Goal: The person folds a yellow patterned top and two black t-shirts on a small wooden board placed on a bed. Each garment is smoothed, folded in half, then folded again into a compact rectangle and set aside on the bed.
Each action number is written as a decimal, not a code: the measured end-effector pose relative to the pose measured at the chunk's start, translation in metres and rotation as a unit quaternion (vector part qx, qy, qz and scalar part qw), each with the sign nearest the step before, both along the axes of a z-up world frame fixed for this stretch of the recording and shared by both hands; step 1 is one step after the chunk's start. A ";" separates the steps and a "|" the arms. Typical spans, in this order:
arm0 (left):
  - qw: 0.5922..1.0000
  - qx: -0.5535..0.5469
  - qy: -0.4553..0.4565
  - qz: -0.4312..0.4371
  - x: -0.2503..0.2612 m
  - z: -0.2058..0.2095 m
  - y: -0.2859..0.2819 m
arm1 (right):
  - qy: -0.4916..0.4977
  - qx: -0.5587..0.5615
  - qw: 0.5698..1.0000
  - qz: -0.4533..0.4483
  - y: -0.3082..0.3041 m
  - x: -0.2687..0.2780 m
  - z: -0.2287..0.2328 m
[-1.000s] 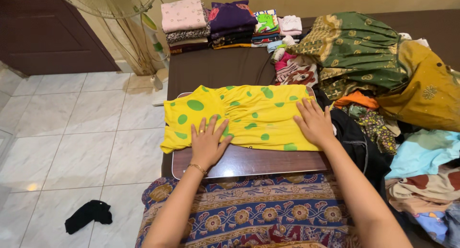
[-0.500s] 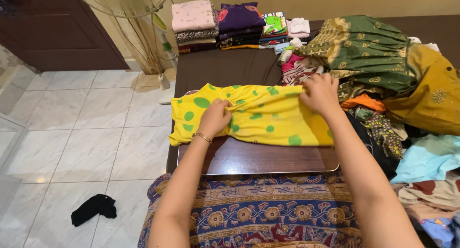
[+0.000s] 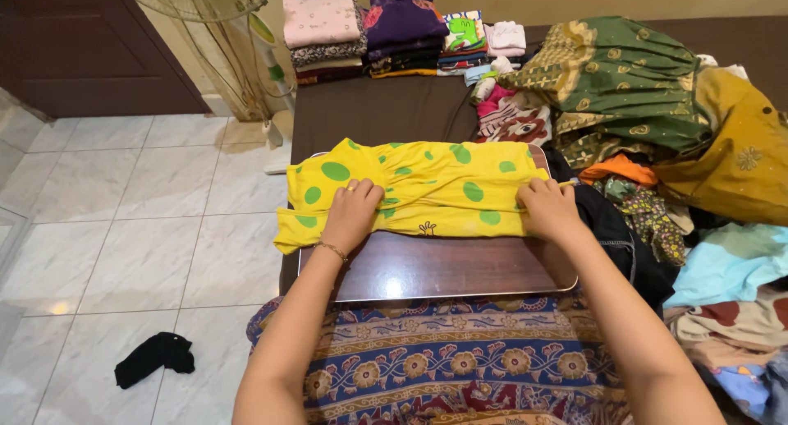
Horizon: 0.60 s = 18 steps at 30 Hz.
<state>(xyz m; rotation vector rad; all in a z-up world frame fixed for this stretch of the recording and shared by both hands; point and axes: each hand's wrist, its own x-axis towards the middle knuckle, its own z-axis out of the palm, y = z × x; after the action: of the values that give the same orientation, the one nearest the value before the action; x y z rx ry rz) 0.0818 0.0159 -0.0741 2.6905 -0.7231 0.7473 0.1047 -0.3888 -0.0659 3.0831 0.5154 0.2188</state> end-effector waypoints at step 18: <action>0.971 -0.204 0.096 -0.084 0.002 0.007 -0.018 | -0.070 0.052 0.996 0.033 0.039 0.065 0.003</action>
<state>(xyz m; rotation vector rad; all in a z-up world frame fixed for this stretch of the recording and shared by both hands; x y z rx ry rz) 0.0842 -0.0019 -0.0671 2.2585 -0.6565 0.5172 0.1693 -0.3503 -0.0634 3.1220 0.6200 0.4736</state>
